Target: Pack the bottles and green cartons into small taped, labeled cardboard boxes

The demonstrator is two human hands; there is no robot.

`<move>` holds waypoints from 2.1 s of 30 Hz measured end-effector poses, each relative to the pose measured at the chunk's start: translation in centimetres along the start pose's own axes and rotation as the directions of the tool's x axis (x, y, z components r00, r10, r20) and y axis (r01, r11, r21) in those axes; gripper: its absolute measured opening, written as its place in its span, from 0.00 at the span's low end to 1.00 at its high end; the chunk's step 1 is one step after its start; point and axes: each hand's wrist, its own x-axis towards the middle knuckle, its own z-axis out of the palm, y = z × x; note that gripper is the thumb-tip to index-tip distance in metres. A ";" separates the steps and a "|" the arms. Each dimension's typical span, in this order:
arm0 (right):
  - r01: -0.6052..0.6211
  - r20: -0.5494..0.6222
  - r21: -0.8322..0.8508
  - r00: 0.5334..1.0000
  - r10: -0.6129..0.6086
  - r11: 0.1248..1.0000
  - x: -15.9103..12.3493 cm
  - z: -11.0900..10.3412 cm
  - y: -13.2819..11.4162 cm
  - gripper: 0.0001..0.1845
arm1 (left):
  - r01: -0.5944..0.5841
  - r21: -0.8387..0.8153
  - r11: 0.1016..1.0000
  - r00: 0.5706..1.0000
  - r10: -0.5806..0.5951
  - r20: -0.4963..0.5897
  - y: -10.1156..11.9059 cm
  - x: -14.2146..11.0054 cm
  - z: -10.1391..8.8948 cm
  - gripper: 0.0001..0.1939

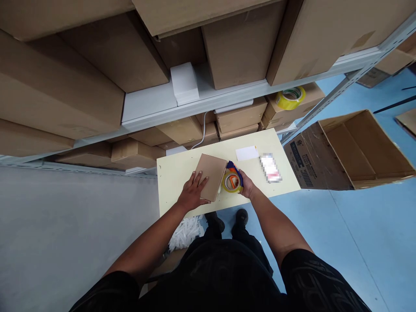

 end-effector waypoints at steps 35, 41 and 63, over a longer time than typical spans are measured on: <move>-0.161 0.178 0.198 0.976 0.126 0.967 -6.3 -3.9 15.1 0.32 | 0.126 -0.049 0.991 0.992 -0.126 0.005 1.8 0.4 -0.1 0.57; -0.150 0.208 0.241 0.973 0.100 0.959 -4.5 -0.7 16.6 0.32 | 0.215 -0.096 0.972 0.976 -0.217 -0.011 3.5 0.8 0.2 0.57; 0.049 0.017 0.006 0.999 -0.049 0.999 -2.0 -0.5 3.7 0.24 | 0.275 -0.164 0.947 0.952 -0.292 -0.088 6.3 -2.4 0.3 0.48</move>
